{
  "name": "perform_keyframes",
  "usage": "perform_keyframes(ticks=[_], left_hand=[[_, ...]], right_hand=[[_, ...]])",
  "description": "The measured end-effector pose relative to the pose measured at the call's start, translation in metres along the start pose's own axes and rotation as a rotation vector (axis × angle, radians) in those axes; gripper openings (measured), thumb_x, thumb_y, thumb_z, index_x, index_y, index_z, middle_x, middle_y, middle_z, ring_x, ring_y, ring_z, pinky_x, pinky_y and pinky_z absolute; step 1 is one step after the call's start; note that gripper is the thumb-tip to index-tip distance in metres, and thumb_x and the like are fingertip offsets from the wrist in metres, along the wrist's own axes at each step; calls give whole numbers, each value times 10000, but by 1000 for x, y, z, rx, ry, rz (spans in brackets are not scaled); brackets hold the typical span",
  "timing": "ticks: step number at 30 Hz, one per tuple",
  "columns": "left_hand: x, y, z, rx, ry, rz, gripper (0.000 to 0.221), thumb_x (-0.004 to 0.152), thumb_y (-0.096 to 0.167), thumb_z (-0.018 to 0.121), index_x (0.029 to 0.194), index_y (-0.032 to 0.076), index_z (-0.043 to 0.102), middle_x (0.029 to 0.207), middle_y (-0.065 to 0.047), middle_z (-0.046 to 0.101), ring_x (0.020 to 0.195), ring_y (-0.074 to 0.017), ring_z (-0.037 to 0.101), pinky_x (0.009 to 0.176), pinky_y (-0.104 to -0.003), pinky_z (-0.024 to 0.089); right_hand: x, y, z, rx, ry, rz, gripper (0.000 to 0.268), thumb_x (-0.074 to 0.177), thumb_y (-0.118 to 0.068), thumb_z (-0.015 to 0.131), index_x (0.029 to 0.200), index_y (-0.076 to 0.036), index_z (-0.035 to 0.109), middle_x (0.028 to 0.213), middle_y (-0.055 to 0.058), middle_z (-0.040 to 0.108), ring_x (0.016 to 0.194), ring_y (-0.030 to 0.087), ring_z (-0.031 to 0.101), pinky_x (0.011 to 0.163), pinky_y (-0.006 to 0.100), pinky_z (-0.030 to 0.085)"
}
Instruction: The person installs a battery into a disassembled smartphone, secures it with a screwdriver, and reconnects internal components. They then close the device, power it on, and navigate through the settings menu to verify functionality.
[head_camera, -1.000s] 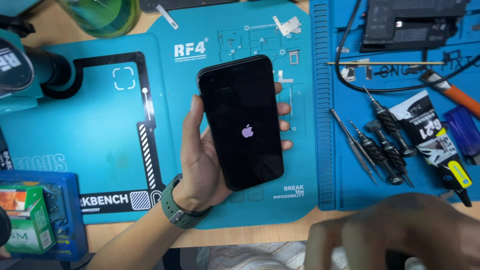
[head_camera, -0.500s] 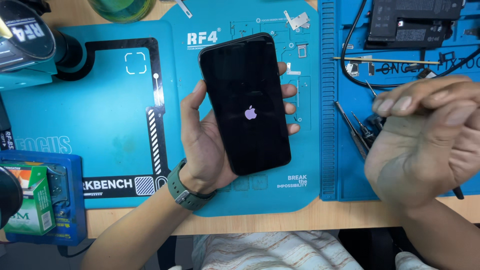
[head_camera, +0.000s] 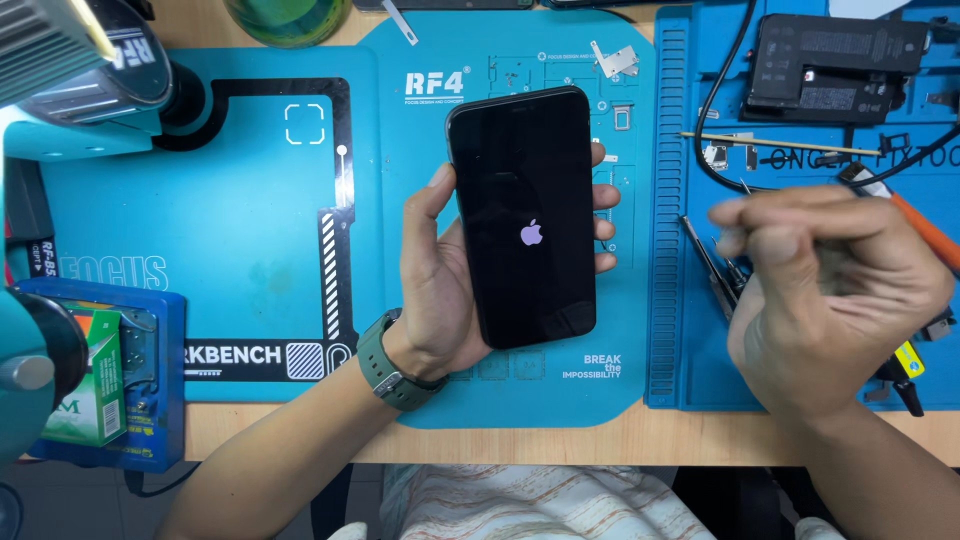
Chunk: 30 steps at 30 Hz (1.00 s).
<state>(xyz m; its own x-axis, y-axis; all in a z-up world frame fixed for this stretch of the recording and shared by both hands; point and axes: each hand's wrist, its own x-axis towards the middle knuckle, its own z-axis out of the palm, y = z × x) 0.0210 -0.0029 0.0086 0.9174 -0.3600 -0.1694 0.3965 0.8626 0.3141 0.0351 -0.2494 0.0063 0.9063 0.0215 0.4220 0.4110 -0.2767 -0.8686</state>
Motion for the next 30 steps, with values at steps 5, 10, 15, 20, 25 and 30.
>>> perform_keyframes(ticks=[5, 10, 15, 20, 25, 30], left_hand=[[0, -1, -2, 25, -29, 3, 929, 1109, 656, 394, 1690, -67, 456, 1486, -276, 646, 1246, -329, 708, 1172, -498, 571], [1, -15, -12, 21, -57, 35, 906, 1138, 647, 400, 1682, -73, 475, 1442, -276, 684, 1239, -325, 726, 1131, -507, 601], [8, -43, -46, -190, -115, -103, 823, 1279, 665, 435, 1456, -107, 657, 1234, -313, 761, 1009, -497, 779, 905, -588, 659], [10, -42, -48, -50, -130, -70, 775, 1317, 706, 434, 1468, -14, 679, 1164, -232, 766, 986, -382, 762, 857, -495, 627], [17, -42, -57, 42, -61, -106, 776, 1277, 776, 462, 1323, 55, 745, 1033, -175, 762, 850, -365, 752, 734, -482, 639], [28, -43, -65, -38, -116, -132, 802, 1321, 782, 444, 1340, 46, 762, 1070, -180, 795, 858, -356, 762, 743, -472, 637]], right_hand=[[-3, -4, 3, 29, -47, -13, 250, 1136, -177, 685, 1080, 27, 552, 969, 202, 675, 901, 311, 753, 860, 400, 659], [5, -24, 12, -29, -245, -89, 466, 1086, -207, 639, 1367, 148, 531, 1346, 352, 629, 1326, 451, 695, 1051, 439, 633], [5, -19, 11, -574, -468, -511, 967, 1007, -606, 583, 1686, 72, 467, 1756, 386, 432, 1578, 606, 473, 1246, 672, 478], [-3, -24, 23, -609, -466, -502, 967, 977, -584, 532, 1690, 69, 503, 1807, 368, 392, 1536, 560, 458, 1193, 648, 460], [-16, -9, 25, -644, -407, -463, 895, 954, -572, 526, 1588, 44, 658, 1826, 321, 415, 1612, 534, 385, 1128, 650, 589], [-4, 26, 13, -733, -457, -391, 751, 889, -598, 578, 1498, -184, 722, 1845, 236, 461, 1618, 509, 491, 1133, 651, 616]])
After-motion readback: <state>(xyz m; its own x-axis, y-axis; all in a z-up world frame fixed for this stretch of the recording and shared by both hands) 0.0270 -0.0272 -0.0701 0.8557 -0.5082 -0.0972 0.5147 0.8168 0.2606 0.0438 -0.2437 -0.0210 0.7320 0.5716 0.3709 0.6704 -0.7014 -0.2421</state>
